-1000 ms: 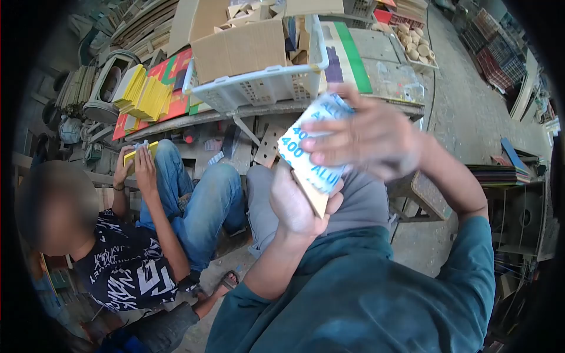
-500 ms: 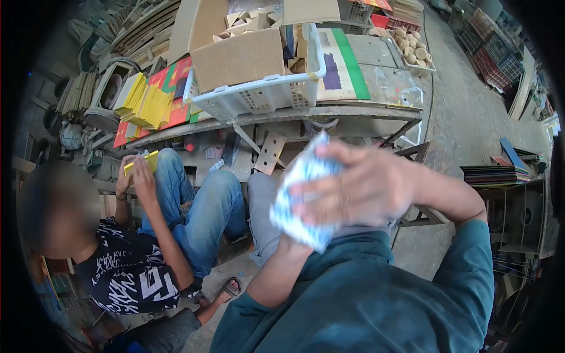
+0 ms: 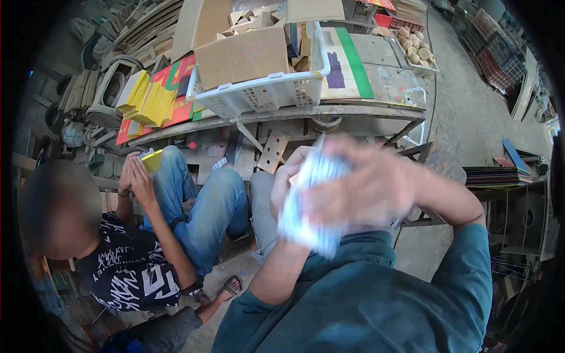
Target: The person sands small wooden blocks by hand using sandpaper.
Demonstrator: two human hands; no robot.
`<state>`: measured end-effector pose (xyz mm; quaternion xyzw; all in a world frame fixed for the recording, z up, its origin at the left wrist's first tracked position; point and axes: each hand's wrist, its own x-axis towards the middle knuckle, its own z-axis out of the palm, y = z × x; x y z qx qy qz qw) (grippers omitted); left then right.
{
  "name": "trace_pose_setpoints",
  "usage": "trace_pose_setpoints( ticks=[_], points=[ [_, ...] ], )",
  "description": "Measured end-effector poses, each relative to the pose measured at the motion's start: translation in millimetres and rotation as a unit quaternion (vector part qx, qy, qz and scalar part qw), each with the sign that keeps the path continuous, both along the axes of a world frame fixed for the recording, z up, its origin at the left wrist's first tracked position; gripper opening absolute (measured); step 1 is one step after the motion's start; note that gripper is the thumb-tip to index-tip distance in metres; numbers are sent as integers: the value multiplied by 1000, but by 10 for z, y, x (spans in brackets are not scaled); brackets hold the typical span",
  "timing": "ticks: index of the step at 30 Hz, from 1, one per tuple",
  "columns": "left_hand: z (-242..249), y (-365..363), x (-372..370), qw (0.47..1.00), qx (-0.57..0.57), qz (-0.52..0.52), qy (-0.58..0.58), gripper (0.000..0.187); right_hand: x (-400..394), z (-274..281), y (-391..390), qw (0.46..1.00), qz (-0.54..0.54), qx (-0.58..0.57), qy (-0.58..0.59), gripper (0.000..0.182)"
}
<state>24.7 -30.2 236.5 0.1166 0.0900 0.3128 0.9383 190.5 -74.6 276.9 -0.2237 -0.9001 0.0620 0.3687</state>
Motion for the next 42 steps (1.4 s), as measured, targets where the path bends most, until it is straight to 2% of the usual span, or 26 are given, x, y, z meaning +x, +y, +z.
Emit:
trace_pose_setpoints(
  ticks=[2,4,5,6,8,10,11,13,15,16,17,19,20,21,23,24,25,27,28,29,31,34,37,39,41,42],
  points=[
    [-113,-14,-51,984,-44,-44,-169,41,176,185,105,997,-60,17,-48,24],
    [13,87,28,999,40,-13,-26,40,297,263,202,991,-107,7,-83,26],
    [83,43,68,980,92,71,164,39,347,257,231,987,-131,-2,-95,26],
    [167,29,90,975,85,64,195,38,355,184,212,983,-156,-20,-98,27],
    [-73,-27,-22,997,-22,2,-69,37,387,25,135,971,-204,-61,-108,29],
    [196,-69,-34,991,91,41,94,40,707,13,289,950,-303,-43,-58,34],
    [215,-25,8,990,97,43,88,40,710,6,268,950,-303,-36,-62,34],
    [195,-35,18,964,117,146,187,40,438,-45,33,945,-254,-87,187,31],
    [-127,79,46,954,185,148,181,39,172,-100,-73,945,-251,-64,200,37],
    [-261,151,144,911,256,249,208,39,88,-105,-119,964,-194,-59,173,41],
    [-360,150,116,834,404,275,257,39,23,-110,-155,978,-136,-55,147,45],
    [-329,149,91,586,624,381,350,39,-42,-141,-82,987,-108,-51,112,47],
    [-310,80,80,778,443,319,312,40,-34,-176,-34,994,-74,-45,73,50],
    [-269,66,75,808,405,292,312,40,75,-218,76,985,-170,-18,38,48],
    [-188,33,60,861,322,241,312,42,213,-245,153,971,-231,-17,58,43],
    [-176,19,111,864,311,278,282,40,232,-240,145,967,-244,-2,74,44],
    [-174,18,158,865,296,318,250,39,111,-174,60,980,-185,-26,64,43],
    [-216,8,126,826,350,312,313,42,-105,-204,-10,993,-62,-63,77,42],
    [-223,8,115,803,376,310,344,43,7,-283,73,990,-52,-74,112,45],
    [-211,17,139,830,336,317,314,44,137,-310,147,982,-169,-53,59,41],
    [-160,54,172,847,307,329,283,45,332,-316,248,946,-286,-105,111,35],
    [-133,57,153,828,325,347,298,47,224,-276,76,950,-216,-84,208,35],
    [-90,44,181,817,342,350,305,48,-27,-200,-53,970,-115,-55,206,38],
    [-67,16,188,662,507,336,438,48,-77,-234,11,990,-37,-74,109,43],
    [-195,83,217,834,341,322,290,49,114,-417,176,979,-186,-42,78,42],
    [-192,66,186,845,319,309,297,48,268,-448,300,959,-266,-64,72,39]
  ],
)
